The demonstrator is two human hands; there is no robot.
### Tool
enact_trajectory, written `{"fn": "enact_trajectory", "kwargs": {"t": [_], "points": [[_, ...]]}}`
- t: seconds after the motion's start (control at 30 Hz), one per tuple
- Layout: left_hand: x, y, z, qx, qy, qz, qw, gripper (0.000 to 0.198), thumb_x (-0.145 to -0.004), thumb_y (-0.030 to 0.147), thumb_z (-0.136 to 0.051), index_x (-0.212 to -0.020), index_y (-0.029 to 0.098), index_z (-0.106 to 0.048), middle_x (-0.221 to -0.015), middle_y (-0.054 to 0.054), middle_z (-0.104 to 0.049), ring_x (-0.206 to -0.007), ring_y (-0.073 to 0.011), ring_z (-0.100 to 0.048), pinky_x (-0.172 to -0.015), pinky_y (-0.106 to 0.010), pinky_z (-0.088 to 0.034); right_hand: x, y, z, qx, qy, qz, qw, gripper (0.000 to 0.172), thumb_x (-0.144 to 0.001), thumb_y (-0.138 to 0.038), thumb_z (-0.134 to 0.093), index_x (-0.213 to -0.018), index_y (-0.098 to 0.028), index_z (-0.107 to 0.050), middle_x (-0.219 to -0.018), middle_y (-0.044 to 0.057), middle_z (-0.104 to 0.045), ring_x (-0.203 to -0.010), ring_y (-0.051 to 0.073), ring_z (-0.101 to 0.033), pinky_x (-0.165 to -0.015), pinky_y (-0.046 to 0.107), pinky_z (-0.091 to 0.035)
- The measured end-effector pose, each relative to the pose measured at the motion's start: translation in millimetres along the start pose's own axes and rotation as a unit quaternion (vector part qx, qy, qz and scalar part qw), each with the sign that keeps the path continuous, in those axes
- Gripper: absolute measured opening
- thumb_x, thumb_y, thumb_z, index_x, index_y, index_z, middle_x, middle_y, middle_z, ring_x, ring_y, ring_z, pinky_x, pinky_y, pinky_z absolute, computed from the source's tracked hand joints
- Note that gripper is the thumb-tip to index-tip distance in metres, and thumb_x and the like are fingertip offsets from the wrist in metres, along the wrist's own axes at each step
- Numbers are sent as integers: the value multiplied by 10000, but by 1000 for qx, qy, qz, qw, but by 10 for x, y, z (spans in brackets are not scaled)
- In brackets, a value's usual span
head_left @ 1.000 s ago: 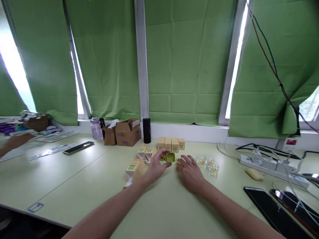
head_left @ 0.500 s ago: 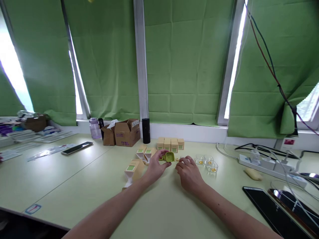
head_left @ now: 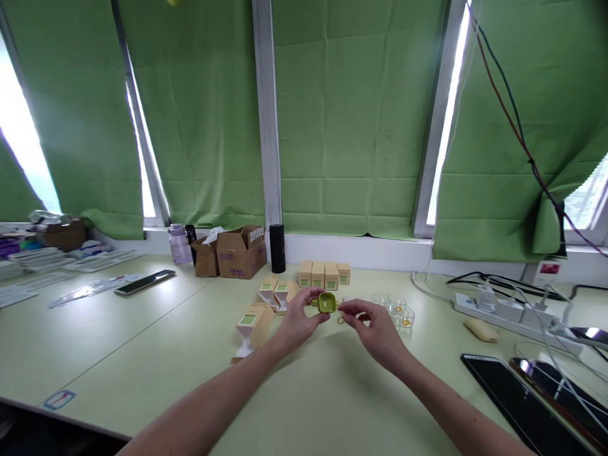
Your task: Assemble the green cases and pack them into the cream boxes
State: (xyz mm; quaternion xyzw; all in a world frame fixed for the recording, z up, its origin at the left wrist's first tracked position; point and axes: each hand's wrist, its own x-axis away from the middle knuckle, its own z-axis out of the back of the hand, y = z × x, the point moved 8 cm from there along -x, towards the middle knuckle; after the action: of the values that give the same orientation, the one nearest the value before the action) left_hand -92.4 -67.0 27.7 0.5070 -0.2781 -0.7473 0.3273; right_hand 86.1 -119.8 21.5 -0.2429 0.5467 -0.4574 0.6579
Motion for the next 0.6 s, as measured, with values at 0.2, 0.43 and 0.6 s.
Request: {"fn": "enact_trajectory", "kwargs": {"t": [0.2,0.43,0.6], "points": [[12,-9,-64,4,-10,-29,1000,485,-697,80,-825,-1142,228,-699,-1159,-64,-717,-1095,-240,-671,-1030,-446,-531,-48,227,109,-216,20,-144,966,464,-640,-558,-885,-893,-179,-803,-793,80,-729,-773,211,-628,-609,298,-468],[48,6,-135,13,-33,-42,998,489,-697,76,-833,-1139,230,-693,-1163,-62,-698,-1102,-234,-667,-1040,-445,-538,46,405,65,-272,31,-209,939,501,-649,-640,-884,-723,-170,-726,-695,14,-609,-679,135,-533,-520,229,-381],[53,9,-150,11,-43,-46,998,489,-702,91,-839,-1145,234,-691,-1179,-67,-698,-1118,-244,-673,-1053,-459,-539,58,428,55,-267,38,-218,938,526,-647,-656,-882,-700,-169,-692,-646,-6,-577,-614,111,-505,-482,212,-363]]}}
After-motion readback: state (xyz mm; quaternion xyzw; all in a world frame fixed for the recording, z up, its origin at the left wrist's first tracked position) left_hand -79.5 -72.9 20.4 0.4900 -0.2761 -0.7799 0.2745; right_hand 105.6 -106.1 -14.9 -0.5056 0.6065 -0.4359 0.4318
